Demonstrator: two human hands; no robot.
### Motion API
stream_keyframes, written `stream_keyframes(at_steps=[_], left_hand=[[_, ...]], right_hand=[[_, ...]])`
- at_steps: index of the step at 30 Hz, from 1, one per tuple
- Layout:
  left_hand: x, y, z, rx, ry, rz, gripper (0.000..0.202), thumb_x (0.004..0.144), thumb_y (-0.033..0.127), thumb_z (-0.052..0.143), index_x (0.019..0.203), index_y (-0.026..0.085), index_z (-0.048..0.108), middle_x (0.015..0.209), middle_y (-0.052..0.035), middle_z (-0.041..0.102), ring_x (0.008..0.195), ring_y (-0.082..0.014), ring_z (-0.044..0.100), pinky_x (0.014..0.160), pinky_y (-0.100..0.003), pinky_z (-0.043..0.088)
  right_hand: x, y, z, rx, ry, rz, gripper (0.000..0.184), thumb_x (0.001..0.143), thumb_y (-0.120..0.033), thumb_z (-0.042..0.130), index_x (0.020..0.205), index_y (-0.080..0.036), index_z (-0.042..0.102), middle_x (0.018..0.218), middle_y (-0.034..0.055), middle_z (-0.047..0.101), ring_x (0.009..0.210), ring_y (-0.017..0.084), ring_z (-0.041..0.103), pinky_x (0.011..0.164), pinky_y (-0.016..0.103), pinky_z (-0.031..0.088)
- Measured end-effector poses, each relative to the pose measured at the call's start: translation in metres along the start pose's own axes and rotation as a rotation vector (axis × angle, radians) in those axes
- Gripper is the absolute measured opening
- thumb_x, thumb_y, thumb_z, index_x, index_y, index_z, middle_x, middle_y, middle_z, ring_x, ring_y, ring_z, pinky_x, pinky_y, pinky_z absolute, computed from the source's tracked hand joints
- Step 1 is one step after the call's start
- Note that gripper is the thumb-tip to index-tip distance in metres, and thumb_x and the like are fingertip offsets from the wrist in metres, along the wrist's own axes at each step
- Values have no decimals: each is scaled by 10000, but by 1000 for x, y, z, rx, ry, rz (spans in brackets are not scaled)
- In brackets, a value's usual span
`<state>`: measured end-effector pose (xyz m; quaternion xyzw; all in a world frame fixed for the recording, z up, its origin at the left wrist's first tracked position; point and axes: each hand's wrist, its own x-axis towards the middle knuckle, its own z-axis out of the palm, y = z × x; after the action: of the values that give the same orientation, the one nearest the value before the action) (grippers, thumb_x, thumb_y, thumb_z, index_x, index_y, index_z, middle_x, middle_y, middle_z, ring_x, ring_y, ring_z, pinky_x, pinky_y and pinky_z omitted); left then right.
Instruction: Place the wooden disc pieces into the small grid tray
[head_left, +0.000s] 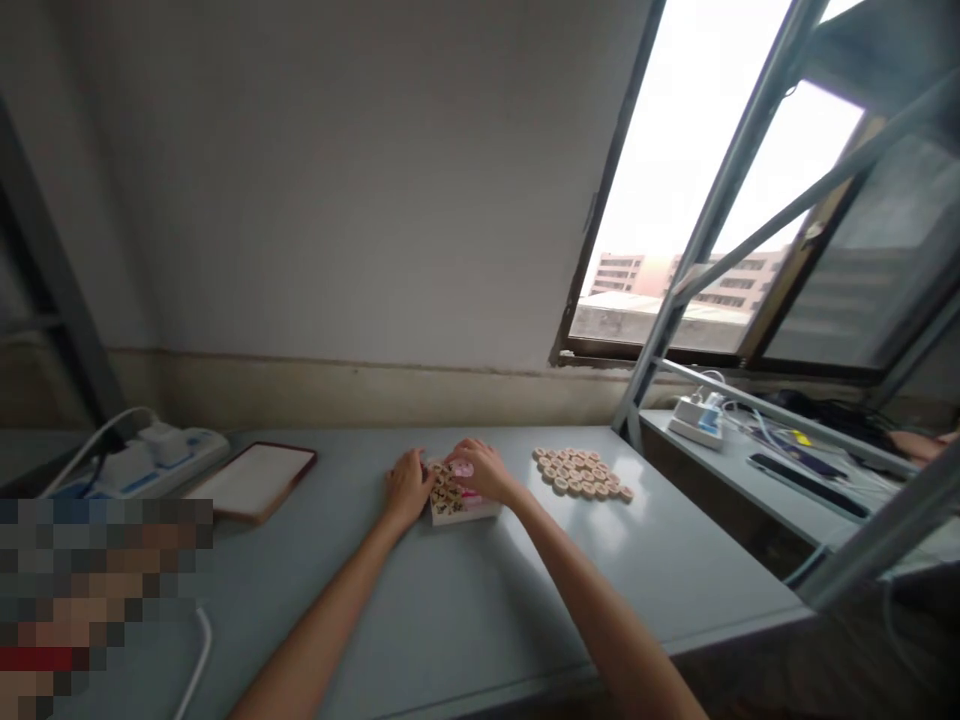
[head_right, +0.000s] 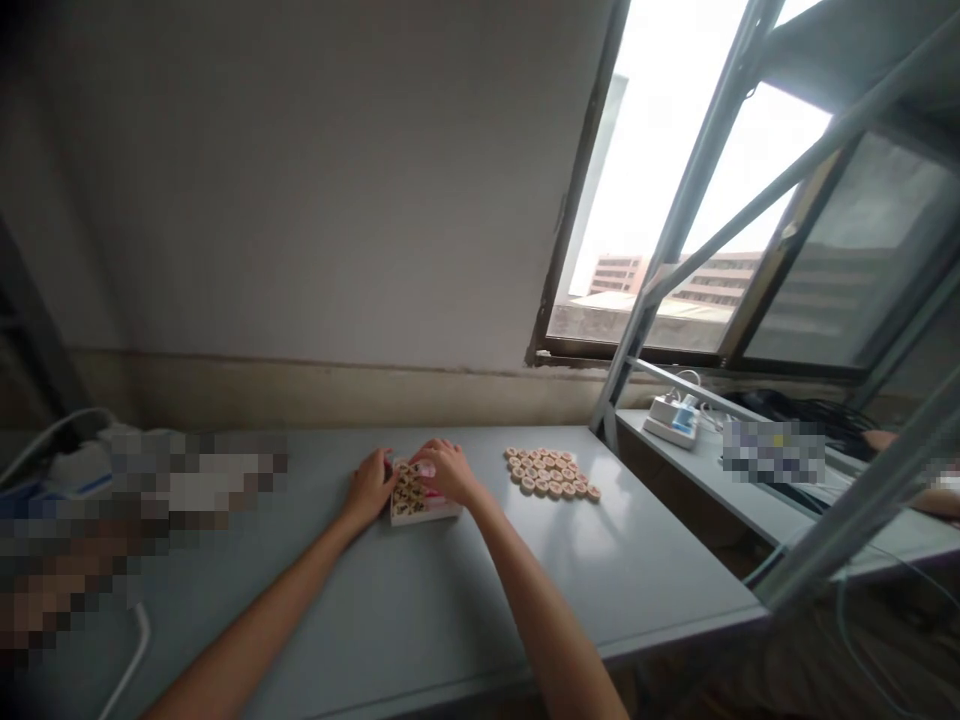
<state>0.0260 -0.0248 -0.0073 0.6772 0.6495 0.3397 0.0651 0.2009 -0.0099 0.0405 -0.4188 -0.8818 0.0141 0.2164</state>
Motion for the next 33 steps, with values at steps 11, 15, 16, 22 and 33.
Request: stream_keyframes(at_steps=[11,15,16,22,33], left_hand=[[-3,3,-8,40,-117,-80,274,799,324,443,1008,180,549,997,-69,618,982,-219,510,792,-340,346],[0,4,-6,48,-120,-90,287,802,337,439,1021,192,557,975,-67,626,957,-209,524,779,-324,352],[1,4,-5,59,-122,-96,291,801,338,441,1026,194,557,980,-68,625,958,-209,526,776,-321,354],[7,1,0,72,-145,-89,309,803,341,435,1058,197,534,987,-60,620,969,-218,528,774,-329,366],[7,-5,0,21,-169,-86,322,800,332,446,1087,210,529,943,-43,633,927,-200,533,804,-317,370]], right_hand=[[1,-2,22,-238,6,-7,319,788,-183,543,1070,-326,582,1058,22,554,959,183,429,777,309,291],[1,3,24,-230,133,17,237,741,-224,623,964,-303,620,1076,14,538,981,188,419,786,310,299],[0,3,24,-229,151,21,231,725,-226,640,945,-294,623,1078,14,536,985,188,419,792,311,300],[-3,4,14,-292,251,72,141,750,-287,607,883,-246,626,1030,29,555,968,187,422,844,347,263],[-30,68,6,-409,314,669,204,793,-288,465,832,-189,639,931,110,557,953,259,428,906,473,179]])
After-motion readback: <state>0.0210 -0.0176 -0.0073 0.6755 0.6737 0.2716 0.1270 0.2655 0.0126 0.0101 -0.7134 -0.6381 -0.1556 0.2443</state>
